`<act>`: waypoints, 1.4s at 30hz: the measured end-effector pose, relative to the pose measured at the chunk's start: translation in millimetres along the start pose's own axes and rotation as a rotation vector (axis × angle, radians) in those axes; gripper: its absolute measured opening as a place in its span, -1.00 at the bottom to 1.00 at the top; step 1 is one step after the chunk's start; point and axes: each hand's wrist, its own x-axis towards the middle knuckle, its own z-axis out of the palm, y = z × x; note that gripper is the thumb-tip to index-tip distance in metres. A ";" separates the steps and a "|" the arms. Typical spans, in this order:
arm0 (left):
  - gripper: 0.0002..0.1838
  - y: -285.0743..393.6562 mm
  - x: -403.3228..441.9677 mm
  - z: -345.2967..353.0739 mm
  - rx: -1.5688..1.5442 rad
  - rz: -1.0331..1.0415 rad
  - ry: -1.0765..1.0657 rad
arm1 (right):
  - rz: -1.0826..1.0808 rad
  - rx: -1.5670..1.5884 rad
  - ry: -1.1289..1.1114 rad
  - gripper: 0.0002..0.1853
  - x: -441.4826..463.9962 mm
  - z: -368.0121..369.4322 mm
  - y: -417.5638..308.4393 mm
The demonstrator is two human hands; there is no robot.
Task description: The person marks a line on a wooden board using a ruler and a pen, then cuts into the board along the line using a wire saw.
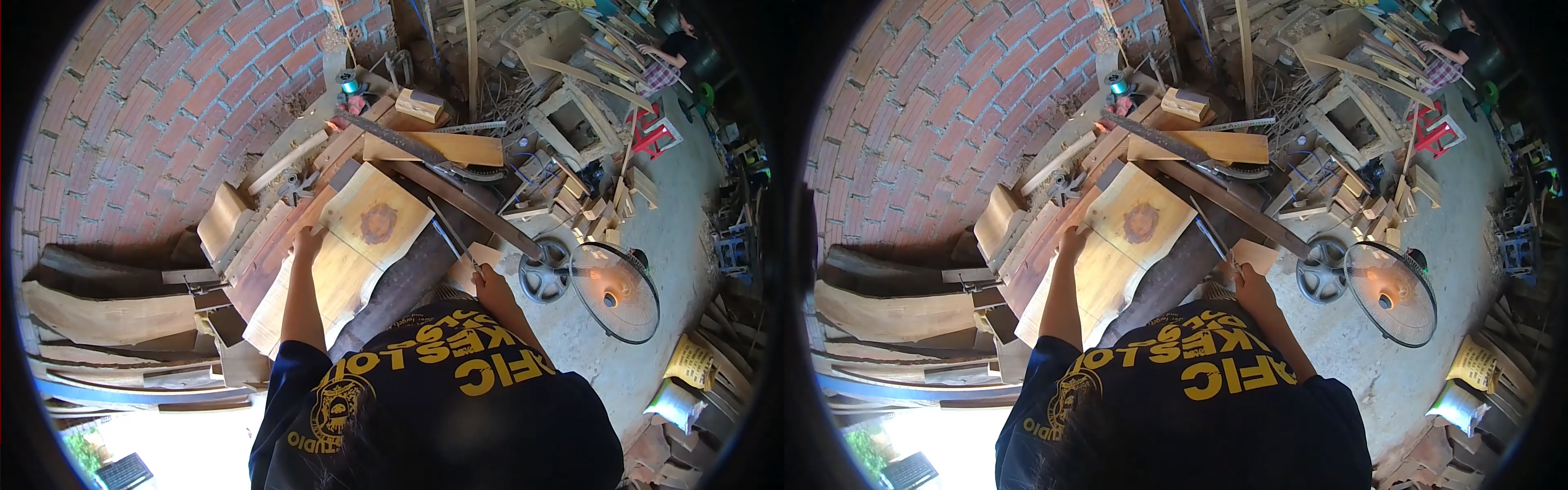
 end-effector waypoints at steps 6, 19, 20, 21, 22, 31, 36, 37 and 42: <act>-0.21 -11.9 -45.1 56.3 0.130 0.063 0.499 | -0.032 0.014 -0.003 -0.75 11.9 9.8 3.3; -0.29 -60.4 -183.8 128.0 0.239 0.213 0.450 | -0.239 0.002 -0.083 -0.67 26.3 3.0 -11.8; -0.29 -59.7 -186.4 128.2 0.240 0.205 0.449 | -0.259 -0.013 -0.081 -0.64 27.0 4.2 -14.1; -0.29 -59.3 -188.1 128.3 0.238 0.197 0.451 | -0.265 -0.017 -0.087 -0.64 28.2 5.0 -16.1; -0.29 -58.7 -188.2 127.4 0.235 0.196 0.446 | -0.296 -0.010 -0.106 -0.63 29.6 5.7 -18.1; -0.29 -58.8 -190.2 128.0 0.220 0.162 0.406 | -0.411 -0.040 0.160 -0.57 54.9 19.7 0.5; -0.28 -58.6 -200.4 132.2 0.211 0.151 0.399 | -0.439 -0.094 0.267 -0.54 96.9 6.9 34.9; -0.28 -58.3 -203.2 132.5 0.210 0.140 0.385 | -0.491 -0.110 0.261 -0.52 104.5 4.8 37.9; -0.22 -55.2 -213.8 139.5 0.197 0.129 0.364 | -0.623 -0.078 0.224 -0.49 131.2 5.3 39.1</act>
